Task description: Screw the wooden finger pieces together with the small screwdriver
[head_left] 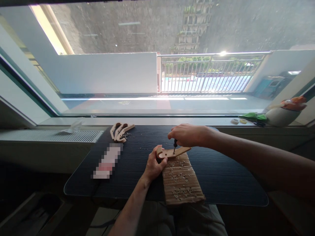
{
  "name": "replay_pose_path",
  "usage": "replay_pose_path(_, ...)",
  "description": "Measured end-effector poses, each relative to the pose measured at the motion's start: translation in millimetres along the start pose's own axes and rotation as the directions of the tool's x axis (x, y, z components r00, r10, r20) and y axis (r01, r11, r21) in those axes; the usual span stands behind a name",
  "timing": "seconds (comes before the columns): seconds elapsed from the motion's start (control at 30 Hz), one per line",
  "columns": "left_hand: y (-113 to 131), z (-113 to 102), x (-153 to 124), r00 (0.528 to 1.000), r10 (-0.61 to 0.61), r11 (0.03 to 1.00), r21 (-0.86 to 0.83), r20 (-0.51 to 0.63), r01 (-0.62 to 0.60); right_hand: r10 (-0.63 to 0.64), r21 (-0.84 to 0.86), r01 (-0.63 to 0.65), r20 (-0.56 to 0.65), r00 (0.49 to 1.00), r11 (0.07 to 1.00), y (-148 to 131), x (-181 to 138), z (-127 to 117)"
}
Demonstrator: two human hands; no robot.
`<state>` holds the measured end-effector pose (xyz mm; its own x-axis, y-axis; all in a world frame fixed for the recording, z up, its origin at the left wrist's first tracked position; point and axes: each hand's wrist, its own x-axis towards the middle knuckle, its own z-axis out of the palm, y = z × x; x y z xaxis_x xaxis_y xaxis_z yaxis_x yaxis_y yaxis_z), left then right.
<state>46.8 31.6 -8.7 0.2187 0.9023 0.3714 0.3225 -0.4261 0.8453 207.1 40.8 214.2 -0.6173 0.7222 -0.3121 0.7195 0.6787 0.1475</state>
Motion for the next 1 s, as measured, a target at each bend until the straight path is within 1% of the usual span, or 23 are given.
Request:
replay_pose_path(0.13, -0.5, 0.1, 0.0, 1.0, -0.007, 1.0, 0.005, 0.0, 0.007, -0.025, -0.02, 0.025, 0.012, 1.0, 0.999, 2.0, 0.8, 0.1)
replay_pose_path(0.37, 3.5, -1.6, 0.5, 0.999, -0.035, 0.999, -0.015, 0.009, 0.035, -0.012, -0.042, 0.012, 0.004, 1.0, 0.999, 3.8, 6.0, 4.6)
replay_pose_path(0.47, 3.6, -1.3, 0.4, 0.999, -0.047, 0.999, -0.028, 0.004, 0.047, 0.013, -0.026, -0.013, 0.003, 1.0, 1.0, 5.3, 4.6, 6.1)
replay_pose_path(0.6, 1.8, -0.6, 0.3, 0.999, -0.032, 0.999, -0.026, 0.001, 0.032, 0.044, -0.009, -0.044, 0.018, 0.999, 0.999, 5.8, 0.6, 5.3)
replay_pose_path(0.77, 0.2, -0.1, -0.1, 1.0, -0.017, 1.0, -0.005, -0.002, 0.017, 0.004, 0.046, -0.004, 0.014, 1.0, 0.999, 2.8, -3.2, -1.0)
replay_pose_path(0.9, 0.7, 0.0, -0.2, 1.0, -0.023, 1.0, -0.012, 0.003, 0.023, -0.026, -0.01, 0.026, -0.009, 1.0, 1.0, 1.6, 0.1, -0.9)
replay_pose_path(1.0, 2.3, -0.4, 0.1, 0.999, -0.037, 0.999, -0.029, 0.001, 0.037, -0.012, -0.041, 0.012, -0.009, 1.0, 0.999, 0.0, 5.3, 1.3)
